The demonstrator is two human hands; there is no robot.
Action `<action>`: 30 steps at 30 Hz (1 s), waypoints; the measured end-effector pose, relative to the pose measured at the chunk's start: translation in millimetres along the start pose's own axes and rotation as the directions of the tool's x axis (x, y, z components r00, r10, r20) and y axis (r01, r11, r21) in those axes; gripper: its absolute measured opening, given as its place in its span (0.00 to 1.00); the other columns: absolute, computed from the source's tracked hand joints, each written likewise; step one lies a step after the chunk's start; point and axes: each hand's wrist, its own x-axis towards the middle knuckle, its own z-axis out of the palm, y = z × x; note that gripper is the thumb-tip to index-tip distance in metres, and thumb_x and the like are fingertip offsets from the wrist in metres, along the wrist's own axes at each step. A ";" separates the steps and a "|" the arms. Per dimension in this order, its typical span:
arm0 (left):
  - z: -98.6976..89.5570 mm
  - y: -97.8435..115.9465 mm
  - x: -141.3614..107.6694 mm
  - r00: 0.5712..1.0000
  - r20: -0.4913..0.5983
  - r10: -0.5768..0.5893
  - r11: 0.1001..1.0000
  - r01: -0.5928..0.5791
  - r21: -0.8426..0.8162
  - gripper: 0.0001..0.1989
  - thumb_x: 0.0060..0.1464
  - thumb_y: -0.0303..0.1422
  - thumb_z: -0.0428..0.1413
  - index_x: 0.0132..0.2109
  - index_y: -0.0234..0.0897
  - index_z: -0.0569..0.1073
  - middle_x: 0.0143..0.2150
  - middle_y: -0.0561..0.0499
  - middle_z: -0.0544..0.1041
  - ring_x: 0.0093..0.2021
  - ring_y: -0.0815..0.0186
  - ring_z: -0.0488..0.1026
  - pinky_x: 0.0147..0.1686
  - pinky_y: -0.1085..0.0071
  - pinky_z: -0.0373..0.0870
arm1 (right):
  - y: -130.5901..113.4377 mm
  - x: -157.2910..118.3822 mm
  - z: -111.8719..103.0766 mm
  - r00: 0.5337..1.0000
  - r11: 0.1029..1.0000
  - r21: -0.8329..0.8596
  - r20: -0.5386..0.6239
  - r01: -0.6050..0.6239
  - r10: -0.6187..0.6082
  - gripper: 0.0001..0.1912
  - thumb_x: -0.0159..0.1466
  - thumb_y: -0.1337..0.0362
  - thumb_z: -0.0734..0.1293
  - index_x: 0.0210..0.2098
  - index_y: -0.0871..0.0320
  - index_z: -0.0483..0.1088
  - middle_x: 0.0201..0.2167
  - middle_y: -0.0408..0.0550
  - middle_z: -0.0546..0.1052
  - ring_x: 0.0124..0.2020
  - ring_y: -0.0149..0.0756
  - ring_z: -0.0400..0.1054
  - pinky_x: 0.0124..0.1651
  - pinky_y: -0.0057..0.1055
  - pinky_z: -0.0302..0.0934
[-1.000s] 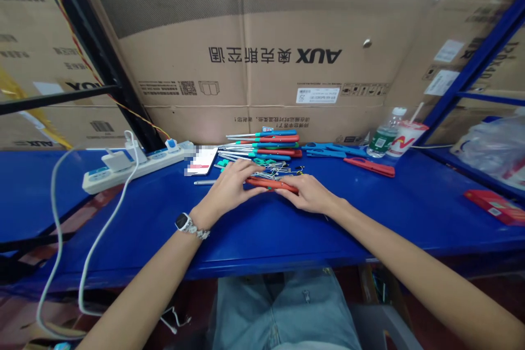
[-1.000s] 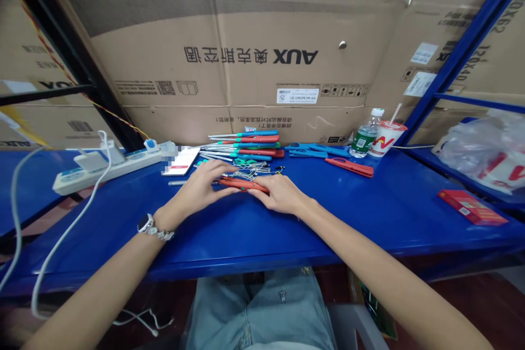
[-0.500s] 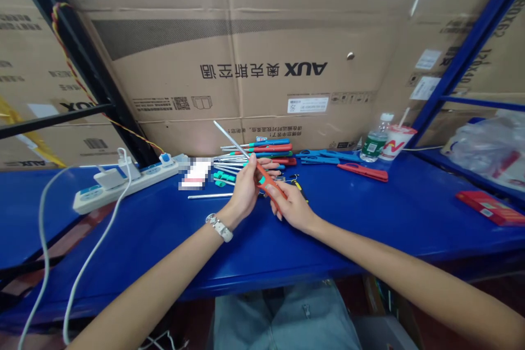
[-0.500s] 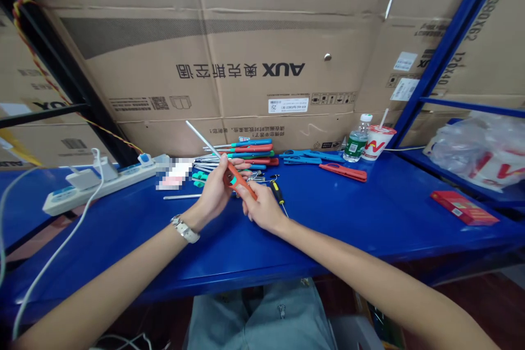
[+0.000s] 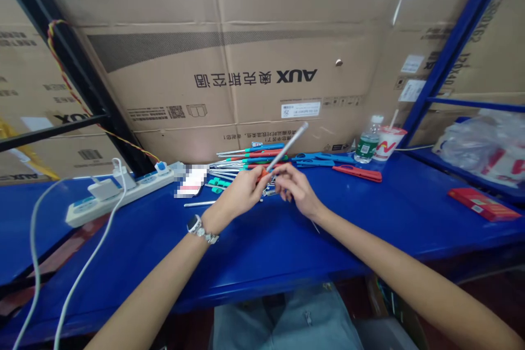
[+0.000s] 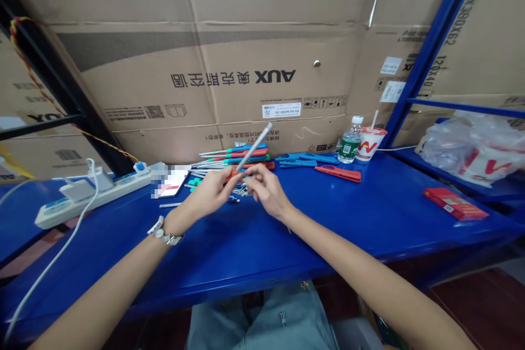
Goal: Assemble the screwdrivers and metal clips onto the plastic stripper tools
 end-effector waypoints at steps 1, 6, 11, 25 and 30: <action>-1.9 -1.7 -2.7 0.999 0.045 0.024 0.994 -0.028 0.102 0.14 0.66 0.35 0.53 0.30 0.39 0.64 0.22 0.56 0.65 0.20 0.70 0.59 0.24 0.71 0.51 | -2.0 2.5 -0.8 0.999 0.999 0.040 -0.031 0.028 -0.026 0.17 0.65 0.48 0.68 0.41 0.55 0.67 0.21 0.36 0.70 0.17 0.26 0.59 0.20 0.25 0.52; -0.3 -14.2 -18.7 0.993 0.121 0.010 0.952 -0.046 0.302 0.11 0.67 0.33 0.49 0.33 0.40 0.66 0.23 0.52 0.70 0.21 0.65 0.64 0.26 0.69 0.53 | 2.8 5.7 8.5 0.999 0.998 0.059 -0.043 0.036 -0.034 0.24 0.62 0.40 0.69 0.37 0.56 0.69 0.22 0.38 0.69 0.18 0.26 0.59 0.19 0.25 0.52; 5.2 -18.4 -28.4 0.995 0.102 0.003 0.938 -0.038 0.345 0.11 0.67 0.35 0.49 0.36 0.39 0.70 0.25 0.50 0.72 0.21 0.63 0.66 0.26 0.70 0.57 | 12.8 1.7 11.8 0.998 1.000 0.017 -0.069 0.001 0.000 0.27 0.59 0.38 0.71 0.35 0.57 0.71 0.22 0.40 0.70 0.18 0.26 0.60 0.18 0.25 0.53; 2.6 -19.5 -26.0 0.997 0.067 0.026 0.933 -0.048 0.356 0.10 0.66 0.34 0.50 0.34 0.40 0.68 0.26 0.50 0.73 0.23 0.62 0.68 0.26 0.70 0.54 | 8.9 1.0 12.4 1.000 0.994 0.105 -0.027 0.003 0.000 0.27 0.56 0.40 0.74 0.36 0.56 0.67 0.24 0.39 0.71 0.19 0.27 0.62 0.14 0.23 0.55; 5.7 -11.5 -27.4 0.993 0.114 -0.021 0.875 -0.037 0.483 0.08 0.68 0.34 0.49 0.38 0.40 0.67 0.28 0.48 0.73 0.24 0.59 0.69 0.27 0.69 0.54 | 9.1 1.4 11.5 0.998 0.993 0.115 -0.056 0.001 0.006 0.26 0.55 0.43 0.76 0.30 0.54 0.63 0.21 0.37 0.72 0.15 0.25 0.60 0.14 0.23 0.54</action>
